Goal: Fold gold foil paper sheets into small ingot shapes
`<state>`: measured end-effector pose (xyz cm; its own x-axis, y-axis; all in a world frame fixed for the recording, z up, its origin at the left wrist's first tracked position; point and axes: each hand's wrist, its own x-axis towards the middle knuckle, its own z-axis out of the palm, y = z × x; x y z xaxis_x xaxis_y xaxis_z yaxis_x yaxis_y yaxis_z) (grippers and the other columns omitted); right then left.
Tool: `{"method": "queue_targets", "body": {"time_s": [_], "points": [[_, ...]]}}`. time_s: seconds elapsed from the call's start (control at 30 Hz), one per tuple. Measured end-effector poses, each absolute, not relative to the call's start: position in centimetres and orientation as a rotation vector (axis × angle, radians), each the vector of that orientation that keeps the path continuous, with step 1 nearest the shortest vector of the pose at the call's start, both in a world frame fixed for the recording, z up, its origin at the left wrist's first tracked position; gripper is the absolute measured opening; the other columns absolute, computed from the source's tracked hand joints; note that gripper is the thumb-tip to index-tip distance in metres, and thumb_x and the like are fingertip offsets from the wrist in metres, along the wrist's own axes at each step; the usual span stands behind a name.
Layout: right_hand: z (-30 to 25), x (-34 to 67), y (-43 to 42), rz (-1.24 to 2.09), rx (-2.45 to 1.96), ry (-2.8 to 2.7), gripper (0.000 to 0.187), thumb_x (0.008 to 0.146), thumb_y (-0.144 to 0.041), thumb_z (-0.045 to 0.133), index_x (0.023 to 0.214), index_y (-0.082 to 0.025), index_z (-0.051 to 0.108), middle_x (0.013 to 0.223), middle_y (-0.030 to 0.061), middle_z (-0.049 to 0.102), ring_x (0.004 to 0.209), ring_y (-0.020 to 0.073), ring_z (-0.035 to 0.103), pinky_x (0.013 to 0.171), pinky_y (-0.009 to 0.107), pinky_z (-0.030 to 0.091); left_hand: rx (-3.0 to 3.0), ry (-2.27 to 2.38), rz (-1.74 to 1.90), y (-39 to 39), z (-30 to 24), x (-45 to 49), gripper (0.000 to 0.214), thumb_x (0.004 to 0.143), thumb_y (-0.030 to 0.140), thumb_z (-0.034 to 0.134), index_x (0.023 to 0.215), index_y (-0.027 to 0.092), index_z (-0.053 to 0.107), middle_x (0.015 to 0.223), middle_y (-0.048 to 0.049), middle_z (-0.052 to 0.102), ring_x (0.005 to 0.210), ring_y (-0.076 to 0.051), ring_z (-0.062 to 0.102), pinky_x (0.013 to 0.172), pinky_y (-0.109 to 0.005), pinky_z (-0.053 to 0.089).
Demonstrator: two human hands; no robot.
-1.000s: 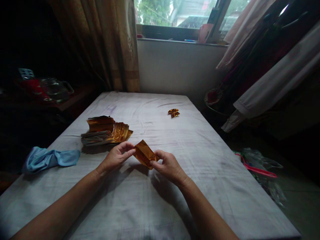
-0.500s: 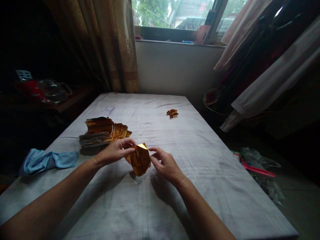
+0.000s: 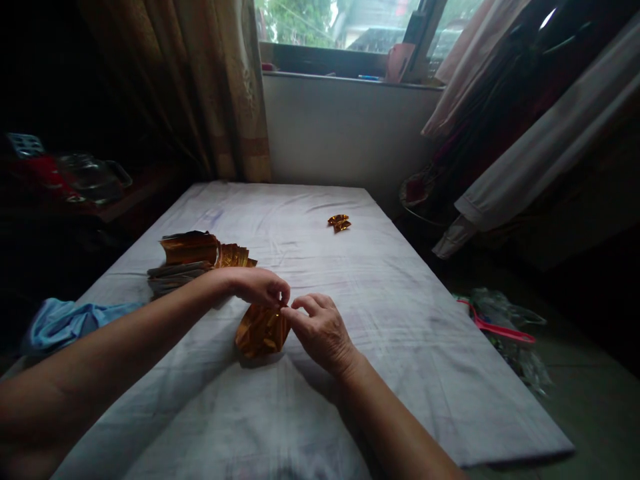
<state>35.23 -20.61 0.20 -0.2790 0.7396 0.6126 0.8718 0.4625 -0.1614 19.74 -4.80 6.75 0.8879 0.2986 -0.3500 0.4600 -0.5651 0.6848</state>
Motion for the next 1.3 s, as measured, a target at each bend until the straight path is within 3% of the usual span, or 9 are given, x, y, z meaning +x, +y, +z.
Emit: {"method": "queue_targets", "body": {"time_s": [0.23,0.4,0.6,0.8,0.9,1.0,1.13,1.23,1.3], "points": [[-0.4,35.7,-21.4,-0.462,-1.263,-2.219,0.022,0.095,-0.015,0.056,0.104,-0.027,0.072,0.115,0.0036,0.071,0.107,0.0215,0.060,0.094,0.037,0.046,2.392,0.523,-0.347,-5.7,6.0,21.6,0.018,0.061,0.012,0.072,0.069,0.027,0.074,0.057,0.0074,0.066,0.051,-0.013,0.054,0.058,-0.022,0.037],[-0.6,36.0,-21.8,-0.340,-1.171,-2.325,0.020,0.095,-0.014,0.054,0.100,-0.023,0.071,0.117,0.0028,0.072,0.108,0.0230,0.060,0.094,0.040,0.046,2.512,0.513,-0.309,-6.3,4.9,21.8,0.016,0.064,0.016,0.077,0.073,0.029,0.073,0.063,0.0069,0.070,0.061,-0.013,0.056,0.082,-0.027,0.039],[-1.0,36.0,-22.0,-0.304,-1.187,-2.359,0.017,0.096,-0.015,0.054,0.098,-0.021,0.070,0.117,0.0032,0.073,0.108,0.0237,0.061,0.092,0.040,0.047,2.594,0.496,-0.244,-6.5,4.2,21.3,0.020,0.067,0.018,0.080,0.080,0.030,0.073,0.070,0.0068,0.072,0.071,-0.015,0.062,0.104,-0.040,0.030],[-1.3,35.8,-21.8,-0.295,-1.185,-2.357,0.016,0.097,-0.016,0.053,0.097,-0.021,0.069,0.104,0.0020,0.075,0.102,0.0217,0.063,0.093,0.037,0.045,2.724,0.576,0.017,-7.3,3.8,19.0,0.021,0.074,0.016,0.076,0.093,0.024,0.071,0.101,-0.0047,0.073,0.100,-0.024,0.062,0.101,-0.041,0.033],[-1.2,35.8,-21.8,-0.280,-1.164,-2.341,0.014,0.097,-0.017,0.055,0.096,-0.019,0.068,0.103,0.0021,0.075,0.097,0.0207,0.063,0.091,0.036,0.045,2.775,0.559,0.295,-9.0,3.4,16.1,0.006,0.088,0.021,0.064,0.091,0.021,0.070,0.092,-0.0045,0.072,0.089,-0.021,0.063,0.086,-0.034,0.041],[-1.0,35.6,-21.8,-0.247,-1.161,-2.332,0.014,0.097,-0.017,0.054,0.093,-0.019,0.068,0.101,0.0022,0.075,0.092,0.0189,0.062,0.088,0.034,0.045,2.726,0.477,0.421,-11.6,2.7,12.9,0.019,0.096,0.033,0.056,0.089,0.022,0.069,0.087,-0.0023,0.071,0.081,-0.017,0.063,0.080,-0.031,0.042],[-0.8,35.1,-21.8,-0.227,-1.220,-2.302,0.015,0.097,-0.018,0.054,0.093,-0.019,0.068,0.094,0.0028,0.075,0.086,0.0178,0.061,0.085,0.034,0.043,2.704,0.555,0.472,-14.8,2.0,10.2,0.027,0.087,0.046,0.069,0.103,0.025,0.068,0.103,-0.0032,0.072,0.097,-0.022,0.063,0.089,-0.036,0.041],[-0.8,34.5,-21.7,-0.243,-1.269,-2.288,0.014,0.096,-0.017,0.055,0.091,-0.019,0.068,0.088,0.0034,0.075,0.084,0.0183,0.061,0.083,0.034,0.042,2.769,0.693,0.565,-16.5,1.5,10.1,0.041,0.077,0.054,0.076,0.101,0.021,0.066,0.104,-0.0060,0.070,0.099,-0.027,0.061,0.093,-0.043,0.040],[-0.9,34.1,-21.8,-0.257,-1.291,-2.286,0.015,0.096,-0.016,0.055,0.090,-0.019,0.068,0.086,0.0038,0.074,0.083,0.0185,0.061,0.082,0.034,0.042,2.822,0.753,0.611,-17.2,1.2,10.7,0.040,0.077,0.051,0.076,0.098,0.019,0.065,0.104,-0.0074,0.070,0.099,-0.028,0.060,0.096,-0.045,0.039]]}}
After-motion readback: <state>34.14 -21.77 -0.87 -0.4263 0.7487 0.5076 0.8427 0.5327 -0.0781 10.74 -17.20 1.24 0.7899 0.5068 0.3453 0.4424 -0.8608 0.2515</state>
